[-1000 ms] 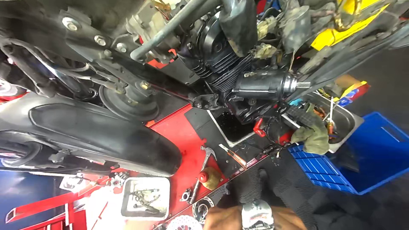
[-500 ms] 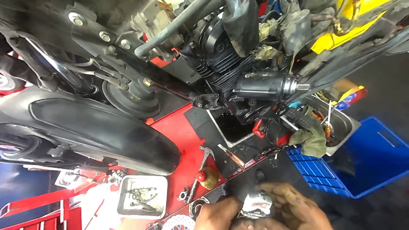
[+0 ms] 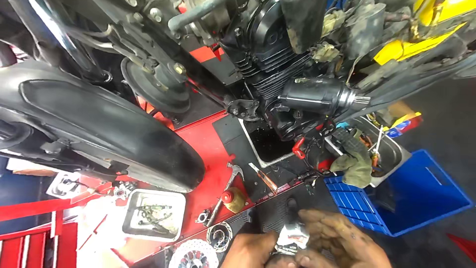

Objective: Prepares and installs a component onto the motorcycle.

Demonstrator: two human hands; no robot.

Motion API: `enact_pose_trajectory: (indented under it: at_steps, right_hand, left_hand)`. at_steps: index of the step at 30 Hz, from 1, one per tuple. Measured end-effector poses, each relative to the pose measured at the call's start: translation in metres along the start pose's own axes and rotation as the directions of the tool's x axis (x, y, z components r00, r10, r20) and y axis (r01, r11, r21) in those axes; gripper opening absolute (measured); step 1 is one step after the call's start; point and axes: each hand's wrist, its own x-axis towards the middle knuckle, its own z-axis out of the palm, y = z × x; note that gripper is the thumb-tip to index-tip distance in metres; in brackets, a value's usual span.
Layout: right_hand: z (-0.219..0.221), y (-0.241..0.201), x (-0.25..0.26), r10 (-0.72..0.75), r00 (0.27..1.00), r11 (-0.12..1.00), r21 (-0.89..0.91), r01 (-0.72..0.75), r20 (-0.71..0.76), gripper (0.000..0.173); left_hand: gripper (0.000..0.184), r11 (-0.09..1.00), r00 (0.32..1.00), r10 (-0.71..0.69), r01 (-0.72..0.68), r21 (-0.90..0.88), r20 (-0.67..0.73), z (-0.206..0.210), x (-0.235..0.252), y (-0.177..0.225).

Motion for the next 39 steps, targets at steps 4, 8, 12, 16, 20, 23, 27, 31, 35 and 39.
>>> enact_pose_trajectory:
  at_steps: [4, 8, 12, 16, 20, 23, 27, 31, 35, 39]
  right_hand:
    - [0.000, 0.003, -0.003, 0.028, 0.999, 0.999, -0.022, -0.028, 0.023, 0.052]
    - [0.002, 0.007, -0.005, 0.048, 0.999, 0.998, -0.031, -0.047, 0.015, 0.047]
    - [0.002, 0.008, -0.005, 0.059, 0.998, 0.998, -0.029, -0.059, 0.014, 0.046]
    - [0.003, 0.012, -0.006, 0.081, 0.997, 0.997, -0.005, -0.081, 0.018, 0.046]
    - [0.004, 0.016, -0.006, 0.093, 0.995, 0.995, 0.029, -0.093, 0.024, 0.046]
    - [0.005, 0.021, -0.006, 0.090, 0.995, 0.993, 0.070, -0.092, 0.039, 0.046]
    - [0.003, 0.027, -0.006, 0.108, 0.988, 0.979, 0.158, -0.125, 0.112, 0.046]
    - [0.001, 0.056, 0.004, 0.120, 0.984, 0.955, 0.257, -0.150, 0.129, 0.054]
    - [0.019, 0.179, 0.040, 0.151, 0.970, 0.986, -0.035, -0.161, -0.192, 0.055]
    - [0.042, 0.316, 0.079, 0.177, 0.972, 0.778, -0.584, -0.233, -0.153, 0.051]
  left_hand:
    - [0.040, 0.996, 1.000, -0.014, 0.015, 0.083, -0.015, 0.005, -0.006, -0.003]
    - [0.038, 0.993, 0.999, -0.022, 0.026, 0.118, -0.034, 0.007, -0.007, -0.005]
    - [0.038, 0.992, 0.999, -0.037, 0.041, 0.120, -0.038, 0.009, -0.007, -0.006]
    - [0.037, 0.994, 0.998, -0.057, 0.058, 0.092, -0.019, 0.010, -0.007, -0.008]
    - [0.036, 0.994, 0.998, -0.060, 0.061, 0.088, -0.017, 0.010, -0.009, -0.011]
    - [0.036, 0.992, 0.997, -0.079, 0.080, 0.097, -0.009, 0.009, -0.010, -0.014]
    - [0.038, 0.986, 0.991, -0.131, 0.132, 0.102, -0.019, 0.006, -0.013, -0.024]
    - [0.043, 0.957, 0.965, -0.213, 0.238, 0.168, -0.155, -0.001, -0.026, -0.049]
    - [0.038, 0.921, 0.930, -0.228, 0.302, 0.246, -0.288, -0.014, -0.051, -0.070]
    - [0.031, 0.883, 0.871, -0.320, 0.417, 0.216, -0.374, -0.012, -0.070, -0.070]
